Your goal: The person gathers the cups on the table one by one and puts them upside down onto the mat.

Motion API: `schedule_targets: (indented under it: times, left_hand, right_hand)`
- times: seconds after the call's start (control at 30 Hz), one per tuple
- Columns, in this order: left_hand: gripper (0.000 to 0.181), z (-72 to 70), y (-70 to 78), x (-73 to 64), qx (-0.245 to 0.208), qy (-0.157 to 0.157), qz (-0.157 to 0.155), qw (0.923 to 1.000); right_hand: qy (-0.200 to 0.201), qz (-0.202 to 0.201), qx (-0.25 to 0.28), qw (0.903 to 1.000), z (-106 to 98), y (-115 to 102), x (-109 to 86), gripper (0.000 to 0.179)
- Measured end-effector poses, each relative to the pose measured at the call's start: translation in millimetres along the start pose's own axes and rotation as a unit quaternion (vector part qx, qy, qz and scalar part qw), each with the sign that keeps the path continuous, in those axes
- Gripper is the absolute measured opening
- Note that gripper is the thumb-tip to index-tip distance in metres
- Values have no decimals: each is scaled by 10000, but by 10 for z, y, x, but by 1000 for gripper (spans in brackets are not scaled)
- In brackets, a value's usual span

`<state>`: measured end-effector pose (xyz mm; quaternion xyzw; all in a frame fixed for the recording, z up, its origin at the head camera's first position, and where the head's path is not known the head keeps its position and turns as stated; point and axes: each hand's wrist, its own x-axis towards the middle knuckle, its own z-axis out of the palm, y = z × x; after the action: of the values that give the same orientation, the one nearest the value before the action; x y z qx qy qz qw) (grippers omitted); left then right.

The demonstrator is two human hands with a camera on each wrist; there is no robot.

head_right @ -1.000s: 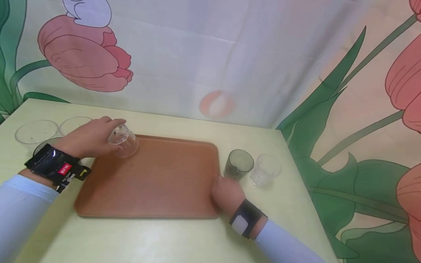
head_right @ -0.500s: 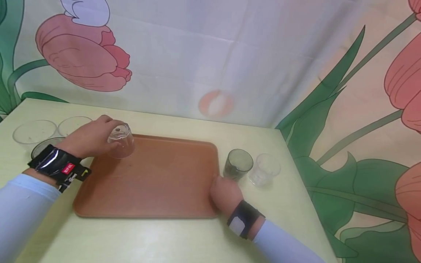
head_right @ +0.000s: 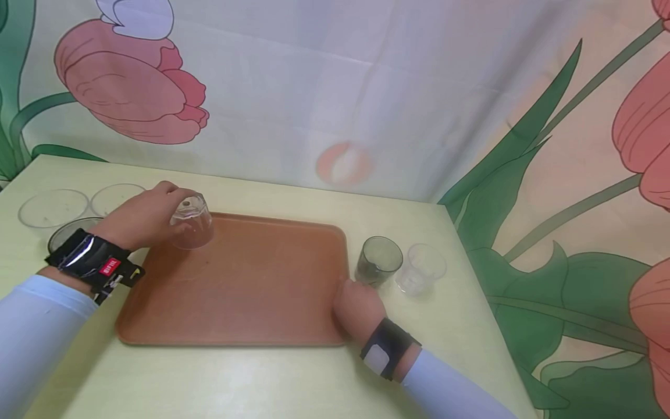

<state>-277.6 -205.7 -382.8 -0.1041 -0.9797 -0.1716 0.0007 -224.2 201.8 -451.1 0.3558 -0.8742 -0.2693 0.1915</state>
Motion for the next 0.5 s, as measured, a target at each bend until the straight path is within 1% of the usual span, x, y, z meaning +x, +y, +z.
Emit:
schedule_targets:
  times: [0.13,0.5]
  left_hand:
    - [72,9,7,8,-6,28,10,10000]
    - [73,63,28,34,-94,59,-135,9998]
  right_hand:
    - [-33,-26,6,10000,-7,0,-3,26]
    - [-293,-66,31,9995,-35,6,-5,28]
